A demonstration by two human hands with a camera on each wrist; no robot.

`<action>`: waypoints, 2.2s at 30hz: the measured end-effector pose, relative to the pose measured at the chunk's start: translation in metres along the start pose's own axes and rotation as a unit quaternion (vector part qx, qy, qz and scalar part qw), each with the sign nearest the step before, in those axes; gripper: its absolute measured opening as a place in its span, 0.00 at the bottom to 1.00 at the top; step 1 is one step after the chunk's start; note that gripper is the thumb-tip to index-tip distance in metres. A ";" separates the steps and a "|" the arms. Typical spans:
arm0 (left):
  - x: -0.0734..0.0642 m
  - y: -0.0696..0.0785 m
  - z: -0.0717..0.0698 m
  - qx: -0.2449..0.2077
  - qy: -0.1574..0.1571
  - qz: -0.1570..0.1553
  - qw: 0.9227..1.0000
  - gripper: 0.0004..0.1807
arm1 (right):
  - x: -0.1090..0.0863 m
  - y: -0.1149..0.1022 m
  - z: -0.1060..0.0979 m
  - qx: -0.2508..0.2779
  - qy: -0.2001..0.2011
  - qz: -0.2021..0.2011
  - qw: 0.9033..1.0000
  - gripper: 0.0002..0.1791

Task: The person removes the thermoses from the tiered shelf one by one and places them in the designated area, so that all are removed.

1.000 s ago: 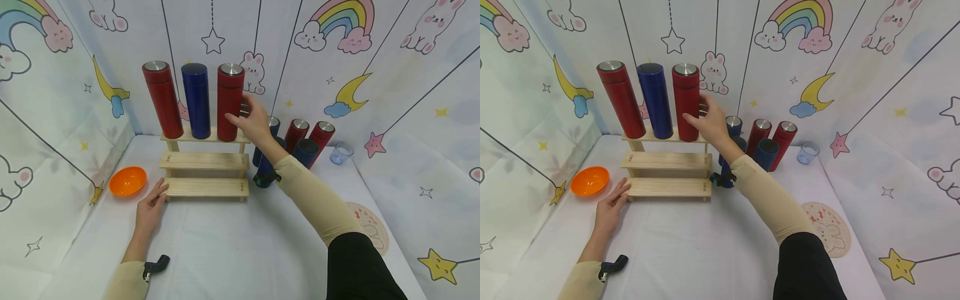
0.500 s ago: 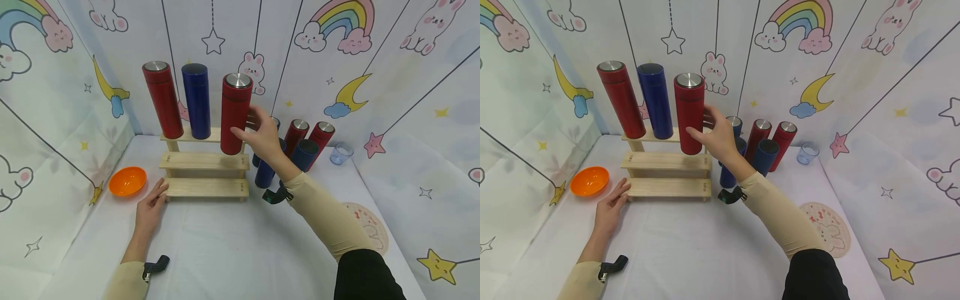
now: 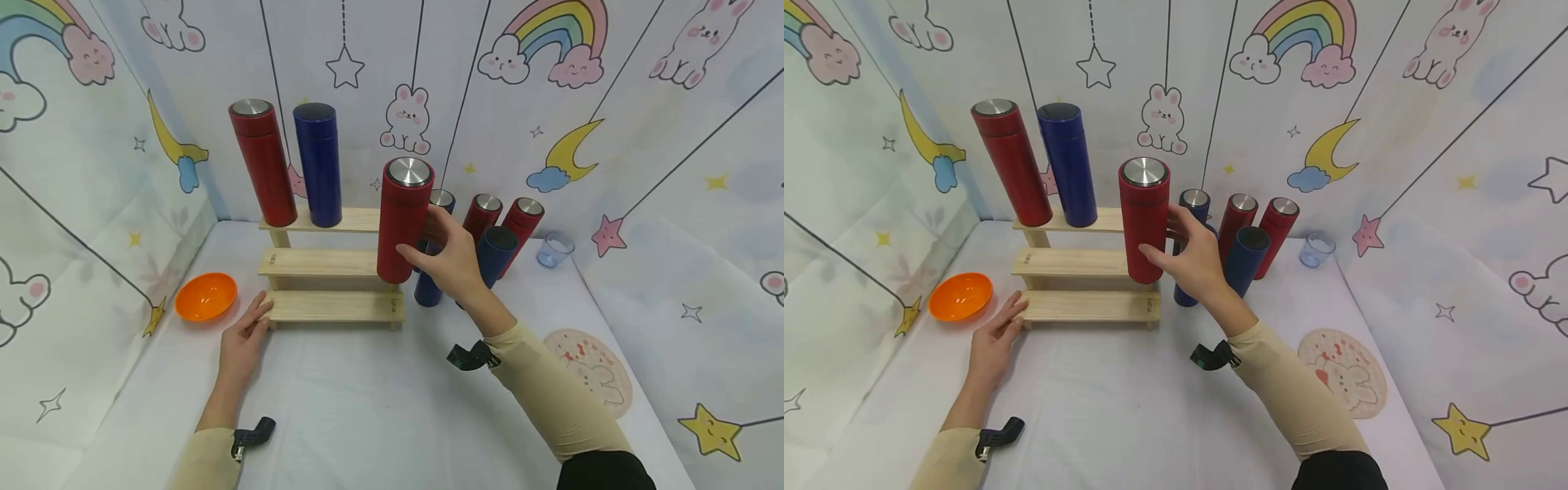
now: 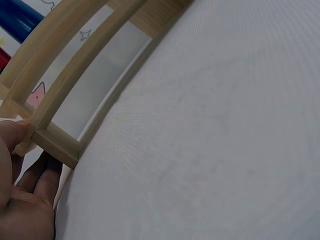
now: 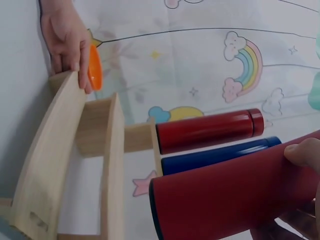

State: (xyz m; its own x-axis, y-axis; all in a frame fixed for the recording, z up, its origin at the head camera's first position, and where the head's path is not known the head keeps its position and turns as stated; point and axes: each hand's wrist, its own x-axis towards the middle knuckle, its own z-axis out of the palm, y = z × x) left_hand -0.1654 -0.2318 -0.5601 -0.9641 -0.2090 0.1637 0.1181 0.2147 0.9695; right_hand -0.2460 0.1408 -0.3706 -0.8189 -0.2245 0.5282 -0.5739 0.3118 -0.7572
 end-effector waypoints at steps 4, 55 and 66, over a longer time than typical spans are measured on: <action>0.000 0.000 0.001 0.010 -0.001 -0.009 1.000 0.21 | -0.014 0.007 -0.004 0.006 0.003 -0.003 1.000 0.36; 0.006 -0.026 -0.002 0.009 -0.003 0.001 1.000 0.21 | -0.143 0.085 -0.075 -0.050 0.129 0.138 0.981 0.38; 0.006 -0.026 -0.003 0.012 0.003 -0.003 1.000 0.21 | -0.148 0.106 -0.105 -0.098 0.186 0.114 0.971 0.38</action>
State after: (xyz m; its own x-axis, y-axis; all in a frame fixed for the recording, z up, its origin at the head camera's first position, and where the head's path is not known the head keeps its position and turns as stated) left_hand -0.1740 -0.2416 -0.5834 -0.9633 -0.2161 0.1591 0.1063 0.2368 0.9657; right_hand -0.1865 0.3036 -0.4886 -0.8491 0.2097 0.4849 -0.3366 0.4926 -0.8025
